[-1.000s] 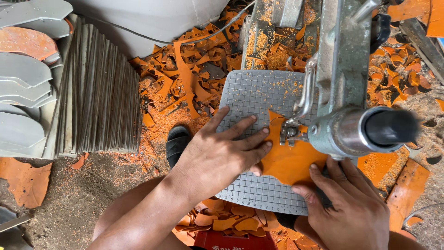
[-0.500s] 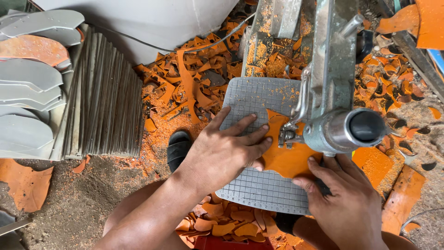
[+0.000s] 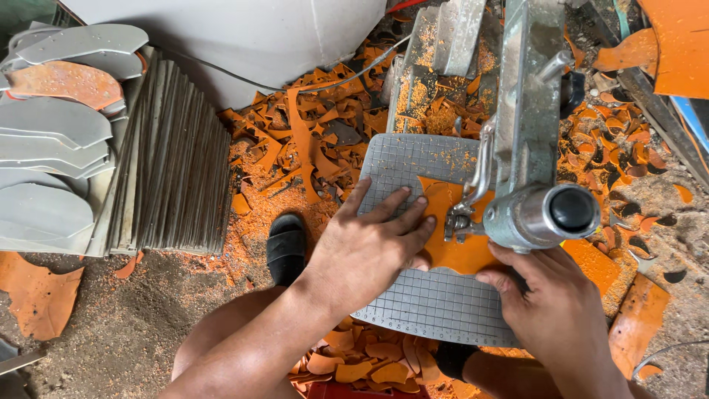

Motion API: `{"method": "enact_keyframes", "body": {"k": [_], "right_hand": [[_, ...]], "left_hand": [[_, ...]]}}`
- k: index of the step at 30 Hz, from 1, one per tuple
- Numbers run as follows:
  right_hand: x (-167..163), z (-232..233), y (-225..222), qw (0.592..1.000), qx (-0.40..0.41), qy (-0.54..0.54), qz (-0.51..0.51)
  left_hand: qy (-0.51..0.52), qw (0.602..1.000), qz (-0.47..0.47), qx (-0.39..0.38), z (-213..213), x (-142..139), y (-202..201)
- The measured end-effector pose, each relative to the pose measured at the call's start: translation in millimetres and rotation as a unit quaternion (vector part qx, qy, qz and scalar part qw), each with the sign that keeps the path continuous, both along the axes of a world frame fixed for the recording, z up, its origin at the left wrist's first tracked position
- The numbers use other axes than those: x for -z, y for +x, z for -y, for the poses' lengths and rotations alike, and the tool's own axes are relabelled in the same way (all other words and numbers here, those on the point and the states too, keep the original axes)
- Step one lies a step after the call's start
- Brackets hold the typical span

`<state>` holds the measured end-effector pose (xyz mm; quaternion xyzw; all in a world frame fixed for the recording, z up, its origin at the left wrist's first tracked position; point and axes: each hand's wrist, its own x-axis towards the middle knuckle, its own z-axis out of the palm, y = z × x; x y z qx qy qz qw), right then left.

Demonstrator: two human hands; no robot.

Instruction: The person uses a vertical cutting machine to trim orange rubber sheets into specific shapes. They guide the material under the blade, rotate it to follow curved edges, and remove the cut pieces.

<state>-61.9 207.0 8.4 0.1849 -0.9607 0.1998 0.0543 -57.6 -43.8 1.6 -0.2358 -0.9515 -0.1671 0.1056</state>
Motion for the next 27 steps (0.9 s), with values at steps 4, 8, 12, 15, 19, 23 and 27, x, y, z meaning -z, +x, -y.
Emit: {"method": "enact_keyframes", "body": {"k": [4, 8, 12, 15, 19, 23, 27], "right_hand": [[2, -5, -10, 0.999, -0.03, -0.015, 0.003], [4, -10, -20, 0.999, -0.034, 0.006, 0.019], [5, -13, -28, 0.999, -0.038, 0.023, 0.031], [4, -13, -32, 0.998, -0.042, -0.003, 0.055], [4, -14, -38, 0.997, -0.034, 0.007, 0.068], [10, -21, -45, 0.996, -0.025, 0.041, 0.078], [21, -31, -53, 0.995, -0.022, 0.083, 0.049]], "left_hand": [[0.01, 1.0, 0.011, -0.018, -4, -1, 2], [0.025, 0.999, 0.006, -0.039, -8, -1, 3], [0.018, 0.998, 0.025, -0.05, -13, 2, 3], [0.023, 0.998, 0.034, -0.055, -15, 4, 2], [0.035, 0.997, 0.043, -0.062, -15, 5, 2], [0.035, 0.996, 0.038, -0.074, -17, 5, 3], [0.051, 0.993, 0.04, -0.096, -22, 3, 5]]}}
